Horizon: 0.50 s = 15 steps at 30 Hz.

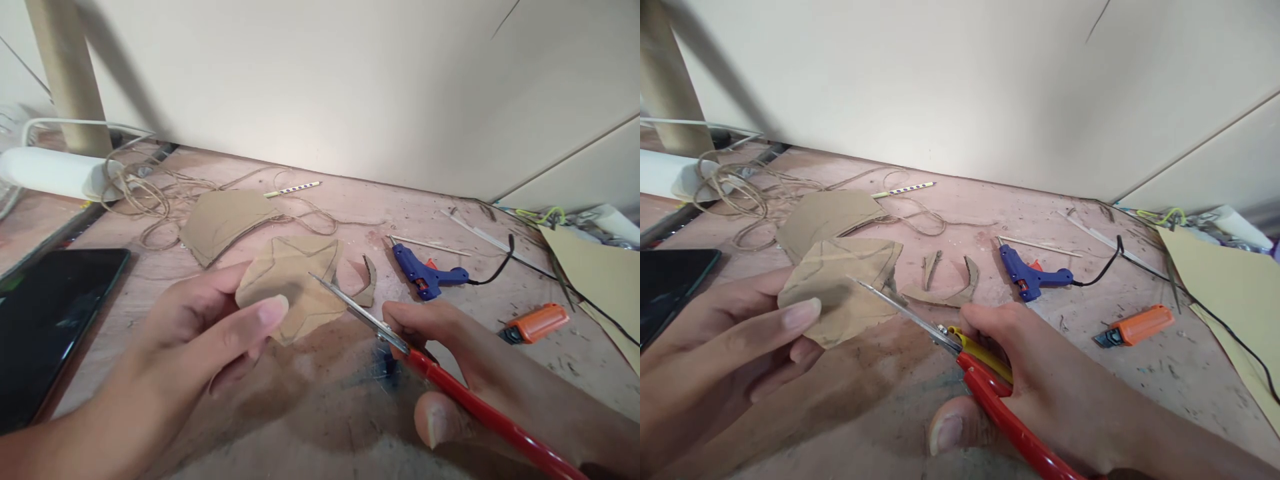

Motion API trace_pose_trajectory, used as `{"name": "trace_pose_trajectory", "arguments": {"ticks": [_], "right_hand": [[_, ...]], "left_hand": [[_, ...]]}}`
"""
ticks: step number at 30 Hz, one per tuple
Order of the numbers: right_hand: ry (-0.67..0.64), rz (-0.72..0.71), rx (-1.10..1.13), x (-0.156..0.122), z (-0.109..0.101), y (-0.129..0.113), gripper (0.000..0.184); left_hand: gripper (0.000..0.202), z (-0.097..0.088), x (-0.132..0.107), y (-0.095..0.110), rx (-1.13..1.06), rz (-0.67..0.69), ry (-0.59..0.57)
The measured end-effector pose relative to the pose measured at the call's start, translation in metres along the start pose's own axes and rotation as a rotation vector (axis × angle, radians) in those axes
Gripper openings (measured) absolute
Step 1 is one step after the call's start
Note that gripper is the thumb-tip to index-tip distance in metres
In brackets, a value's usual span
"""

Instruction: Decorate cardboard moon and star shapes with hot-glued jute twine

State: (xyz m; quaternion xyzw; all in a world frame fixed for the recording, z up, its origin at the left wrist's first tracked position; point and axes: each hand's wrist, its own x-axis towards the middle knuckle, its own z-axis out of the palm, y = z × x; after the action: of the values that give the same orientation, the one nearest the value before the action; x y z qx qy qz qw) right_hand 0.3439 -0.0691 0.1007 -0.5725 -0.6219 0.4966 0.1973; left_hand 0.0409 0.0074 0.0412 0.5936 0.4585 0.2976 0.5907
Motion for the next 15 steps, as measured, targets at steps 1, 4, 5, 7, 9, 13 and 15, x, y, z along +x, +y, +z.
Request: {"name": "trace_pose_trajectory", "arguments": {"ticks": [1, 4, 5, 7, 9, 13, 15], "right_hand": [[-0.023, 0.009, 0.034, 0.0, 0.0, -0.001, 0.058], [-0.039, 0.036, 0.098, -0.003, 0.003, -0.005, 0.059], [-0.003, 0.05, 0.087, -0.005, 0.004, -0.006, 0.063], [0.052, 0.075, 0.049, -0.008, 0.006, -0.008, 0.073], [0.045, 0.076, 0.001, -0.009, 0.005, -0.01, 0.076], [0.003, 0.028, -0.03, -0.005, 0.003, -0.011, 0.077], [0.002, 0.017, -0.028, -0.004, 0.004, -0.009, 0.08]], "left_hand": [[0.047, 0.0, 0.0, 0.0, 0.003, 0.001, -0.004], [0.047, 0.001, -0.002, 0.0, 0.019, 0.016, -0.021], [0.047, 0.001, -0.003, 0.001, 0.027, 0.024, -0.032], [0.052, 0.001, -0.004, 0.003, 0.045, 0.044, -0.081], [0.059, 0.002, -0.003, 0.005, 0.061, 0.072, -0.145], [0.061, 0.003, -0.001, 0.009, 0.066, 0.111, -0.16], [0.059, 0.003, -0.001, 0.009, 0.064, 0.116, -0.146]]}}
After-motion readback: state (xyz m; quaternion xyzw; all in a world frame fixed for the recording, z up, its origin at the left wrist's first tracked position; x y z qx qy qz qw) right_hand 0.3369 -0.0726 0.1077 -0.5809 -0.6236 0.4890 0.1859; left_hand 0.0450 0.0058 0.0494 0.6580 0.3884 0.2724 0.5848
